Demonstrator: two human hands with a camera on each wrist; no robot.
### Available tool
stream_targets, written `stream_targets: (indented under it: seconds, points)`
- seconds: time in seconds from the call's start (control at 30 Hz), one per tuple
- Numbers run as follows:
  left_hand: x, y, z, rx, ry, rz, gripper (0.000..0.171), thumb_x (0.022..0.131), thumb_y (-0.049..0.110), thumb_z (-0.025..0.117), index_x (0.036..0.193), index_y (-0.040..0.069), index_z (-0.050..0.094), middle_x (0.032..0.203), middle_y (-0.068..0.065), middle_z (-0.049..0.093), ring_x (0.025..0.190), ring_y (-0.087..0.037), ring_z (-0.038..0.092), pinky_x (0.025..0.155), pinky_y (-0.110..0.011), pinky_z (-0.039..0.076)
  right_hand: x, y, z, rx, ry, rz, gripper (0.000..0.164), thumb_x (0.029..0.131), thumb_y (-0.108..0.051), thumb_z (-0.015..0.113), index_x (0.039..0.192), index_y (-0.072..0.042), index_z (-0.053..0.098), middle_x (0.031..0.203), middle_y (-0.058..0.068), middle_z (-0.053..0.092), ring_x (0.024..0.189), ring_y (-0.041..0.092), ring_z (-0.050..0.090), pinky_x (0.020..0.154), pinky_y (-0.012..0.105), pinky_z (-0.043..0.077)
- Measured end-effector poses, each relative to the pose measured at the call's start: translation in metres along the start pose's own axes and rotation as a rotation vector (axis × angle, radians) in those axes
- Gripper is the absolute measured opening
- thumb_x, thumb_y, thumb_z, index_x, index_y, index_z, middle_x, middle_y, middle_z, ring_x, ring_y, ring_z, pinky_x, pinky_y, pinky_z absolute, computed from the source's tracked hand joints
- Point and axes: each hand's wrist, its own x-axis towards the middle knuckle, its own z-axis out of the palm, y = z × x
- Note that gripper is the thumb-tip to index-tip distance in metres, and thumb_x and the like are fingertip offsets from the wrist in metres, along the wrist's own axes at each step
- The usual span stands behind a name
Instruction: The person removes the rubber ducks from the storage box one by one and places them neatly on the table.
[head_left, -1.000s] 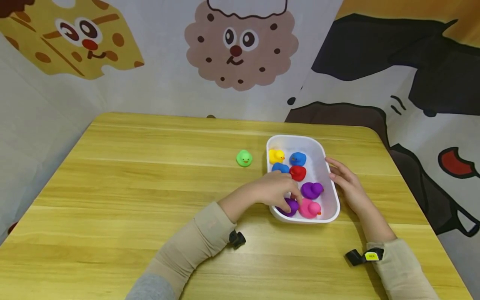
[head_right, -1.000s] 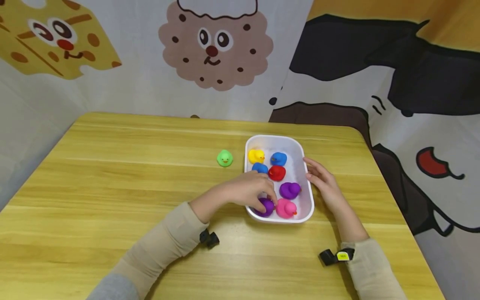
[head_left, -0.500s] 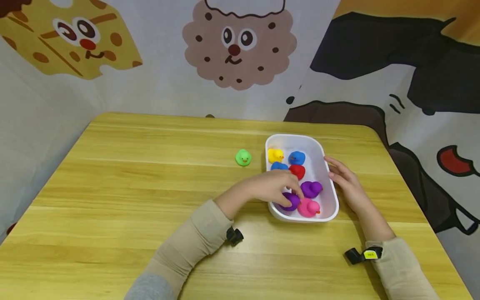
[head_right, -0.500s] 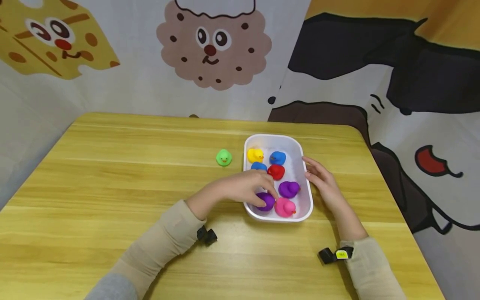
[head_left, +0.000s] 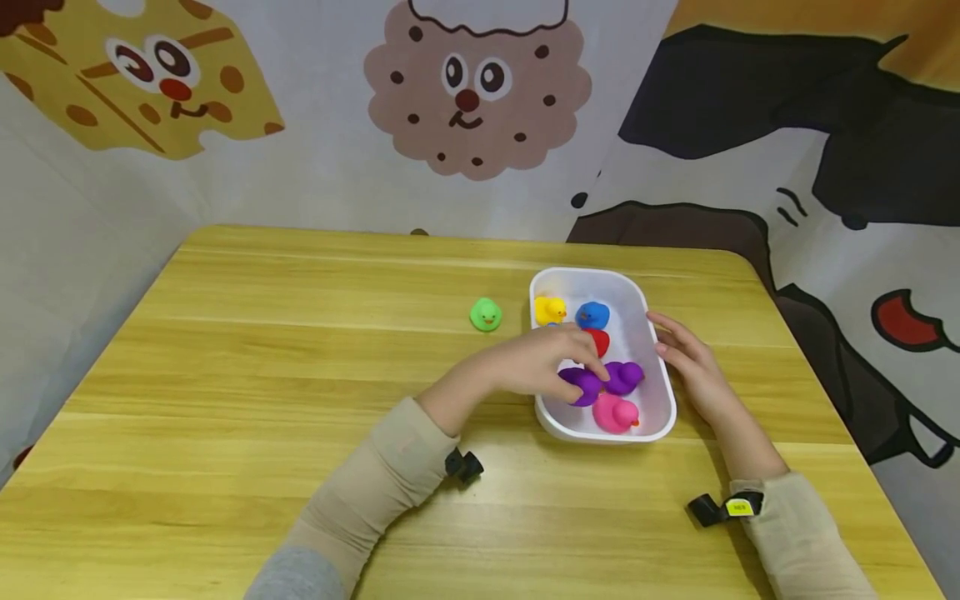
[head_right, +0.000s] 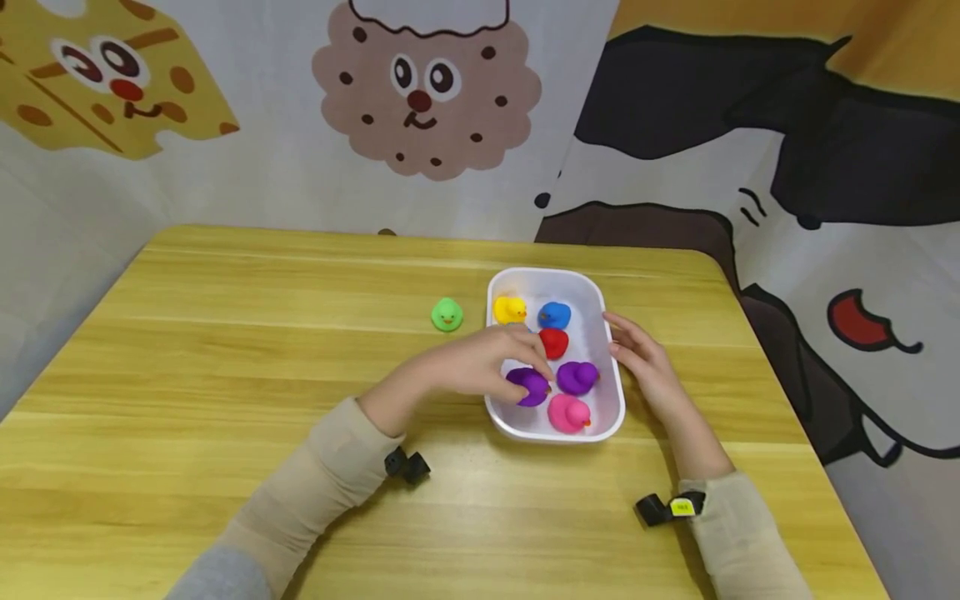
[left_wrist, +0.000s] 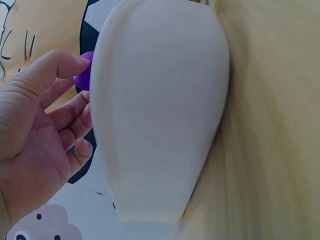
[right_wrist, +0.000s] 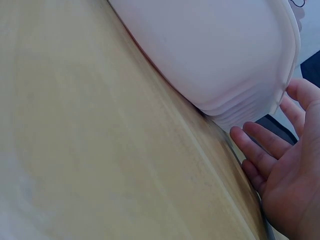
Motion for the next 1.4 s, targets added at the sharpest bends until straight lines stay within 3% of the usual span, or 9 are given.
stream_targets:
  seconds: [0.4,0.73,1.17,1.4]
  points:
    - [-0.013,0.003,-0.017,-0.061,0.132,0.014,0.031,0.079,0.005,0.071,0.109,0.007,0.072,0.108,-0.001,0.061,0.106,-0.014,0.049,0.092,-0.019,0.035,0.0,0.0,-0.001,-0.015,0.006,-0.009,0.046,0.1,-0.015,0.05,0.145,-0.013,0.043,0.124,-0.004,0.056,0.107,0.006,0.057,0.086,0.02,0.046]
    - [-0.025,0.003,-0.031,-0.086,0.239,0.001,0.031,0.077,0.0,0.068,0.107,0.008,0.073,0.108,0.001,0.062,0.103,-0.011,0.046,0.088,-0.02,0.038,0.0,0.002,-0.001,0.002,-0.003,-0.021,0.045,0.1,-0.015,0.049,0.145,-0.011,0.042,0.123,-0.004,0.057,0.108,0.006,0.057,0.086,0.02,0.046]
    - [-0.045,-0.005,-0.055,-0.097,0.323,0.004,0.028,0.08,-0.002,0.066,0.106,0.007,0.073,0.108,0.0,0.061,0.108,-0.015,0.047,0.092,-0.027,0.04,0.0,-0.001,0.0,0.008,-0.002,-0.016,0.045,0.1,-0.013,0.049,0.145,-0.011,0.042,0.125,-0.003,0.057,0.109,0.007,0.057,0.087,0.02,0.046]
    - [-0.054,-0.011,-0.061,-0.1,0.351,-0.016,0.026,0.081,-0.001,0.065,0.106,0.006,0.073,0.111,-0.002,0.062,0.113,-0.017,0.046,0.094,-0.031,0.041,-0.001,-0.002,0.001,0.019,-0.003,-0.021,0.046,0.1,-0.013,0.048,0.145,-0.011,0.042,0.122,-0.006,0.057,0.108,0.007,0.057,0.086,0.02,0.046]
